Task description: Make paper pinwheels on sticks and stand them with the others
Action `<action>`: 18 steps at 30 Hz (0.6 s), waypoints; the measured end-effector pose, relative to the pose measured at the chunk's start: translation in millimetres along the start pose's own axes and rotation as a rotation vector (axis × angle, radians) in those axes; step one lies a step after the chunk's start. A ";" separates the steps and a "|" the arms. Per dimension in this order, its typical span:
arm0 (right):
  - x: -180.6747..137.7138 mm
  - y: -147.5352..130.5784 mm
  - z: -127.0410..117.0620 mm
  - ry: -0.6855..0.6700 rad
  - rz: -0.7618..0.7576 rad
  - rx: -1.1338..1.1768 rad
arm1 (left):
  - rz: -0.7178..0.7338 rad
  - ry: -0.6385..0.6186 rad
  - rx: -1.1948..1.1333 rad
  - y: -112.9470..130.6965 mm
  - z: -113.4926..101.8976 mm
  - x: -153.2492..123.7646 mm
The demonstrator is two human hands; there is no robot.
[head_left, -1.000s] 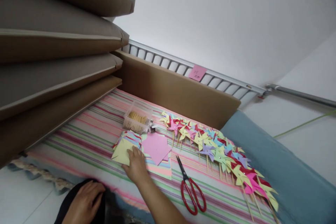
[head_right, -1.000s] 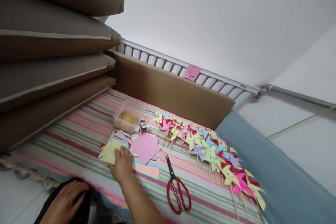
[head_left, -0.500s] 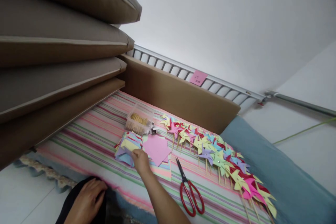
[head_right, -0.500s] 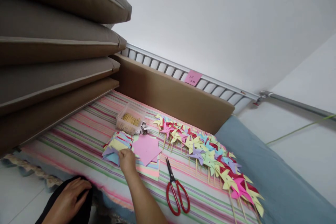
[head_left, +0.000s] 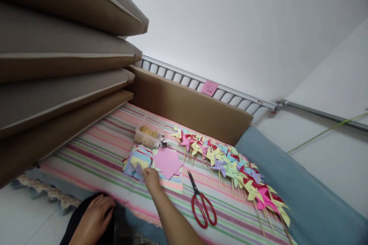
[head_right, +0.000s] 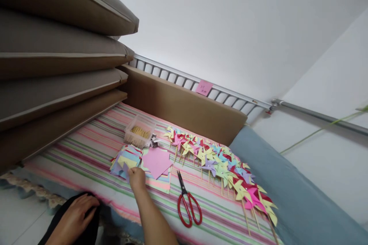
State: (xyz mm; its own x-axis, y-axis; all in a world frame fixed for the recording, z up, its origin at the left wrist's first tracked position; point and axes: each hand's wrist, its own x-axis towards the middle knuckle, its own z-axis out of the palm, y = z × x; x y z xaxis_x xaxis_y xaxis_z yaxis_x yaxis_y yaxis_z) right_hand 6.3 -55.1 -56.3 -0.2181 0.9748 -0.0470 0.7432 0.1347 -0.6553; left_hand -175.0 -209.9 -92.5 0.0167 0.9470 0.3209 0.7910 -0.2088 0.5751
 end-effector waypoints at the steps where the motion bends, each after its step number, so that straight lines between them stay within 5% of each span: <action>1: -2.9 0.0 1.4 -0.001 -0.022 -0.003 | 0.002 0.002 -0.004 0.5 -0.6 0.0; 13: -11.4 -2.5 -1.3 0.035 -0.098 -0.039 | -0.062 -0.028 -0.166 3.0 -8.4 1.4; 18: -8.0 -19.0 -29.9 0.188 -0.119 -0.007 | -0.375 0.018 -0.616 30.3 -20.1 7.4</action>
State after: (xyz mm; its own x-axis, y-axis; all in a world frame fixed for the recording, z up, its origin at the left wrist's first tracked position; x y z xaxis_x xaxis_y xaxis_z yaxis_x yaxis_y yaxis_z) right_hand 12.8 -60.1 -21.0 -0.1829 0.9680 0.1719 0.7239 0.2509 -0.6426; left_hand -163.2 -214.2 -57.6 -0.2029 0.9788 0.0284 0.2529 0.0244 0.9672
